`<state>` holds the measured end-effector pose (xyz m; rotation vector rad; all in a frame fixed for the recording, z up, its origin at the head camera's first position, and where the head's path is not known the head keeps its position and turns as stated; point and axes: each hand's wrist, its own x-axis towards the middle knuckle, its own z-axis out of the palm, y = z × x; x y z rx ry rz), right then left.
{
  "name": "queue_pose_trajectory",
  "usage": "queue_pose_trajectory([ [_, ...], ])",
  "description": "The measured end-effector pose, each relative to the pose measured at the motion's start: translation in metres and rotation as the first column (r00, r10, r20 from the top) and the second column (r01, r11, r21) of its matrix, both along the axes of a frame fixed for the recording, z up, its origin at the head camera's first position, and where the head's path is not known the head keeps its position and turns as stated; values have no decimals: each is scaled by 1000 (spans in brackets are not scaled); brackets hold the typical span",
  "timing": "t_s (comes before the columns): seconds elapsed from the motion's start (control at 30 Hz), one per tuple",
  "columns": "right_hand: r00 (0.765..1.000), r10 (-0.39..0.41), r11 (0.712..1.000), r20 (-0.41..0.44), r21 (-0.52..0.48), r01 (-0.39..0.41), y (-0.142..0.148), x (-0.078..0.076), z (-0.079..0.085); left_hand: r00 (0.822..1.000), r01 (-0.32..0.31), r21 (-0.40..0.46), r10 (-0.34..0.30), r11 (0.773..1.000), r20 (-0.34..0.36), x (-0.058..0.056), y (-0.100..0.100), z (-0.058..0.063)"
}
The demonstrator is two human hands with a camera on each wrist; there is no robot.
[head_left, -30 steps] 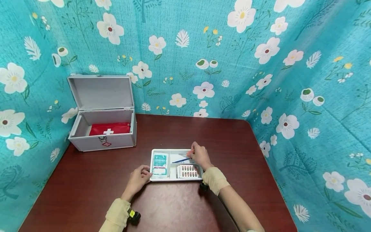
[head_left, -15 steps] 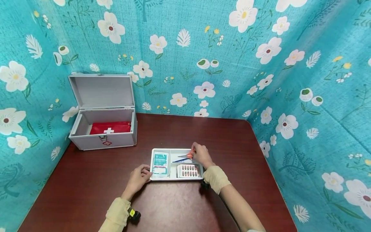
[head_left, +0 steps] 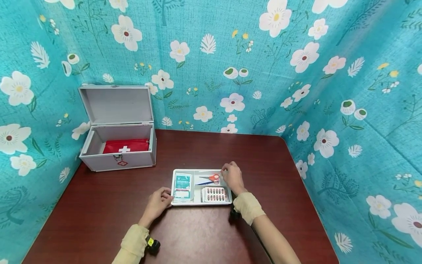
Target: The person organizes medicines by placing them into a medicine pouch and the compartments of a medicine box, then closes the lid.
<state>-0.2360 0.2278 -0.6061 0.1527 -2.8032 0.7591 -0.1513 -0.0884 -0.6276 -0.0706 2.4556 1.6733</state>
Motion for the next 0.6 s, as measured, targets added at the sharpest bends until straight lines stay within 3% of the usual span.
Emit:
queue_pose_trajectory([
  [0.1,1000,-29,998,9,-51,30,9,-4,0,1000,-5,-1,5,1000,-1,-4,-4,1],
  [0.23,991,-10,995,132,-99,23,18,-5,0,1000,-20,-24,20,1000,-6,-8,-11,2],
  [0.43,944,91,984,316,-174,-37,20,-2,-5,998,-49,-48,48,998,-30,-14,-19,0],
  [0.6,915,129,968,381,-247,-34,21,8,-11,999,-30,-119,25,992,-47,-13,-23,-2],
])
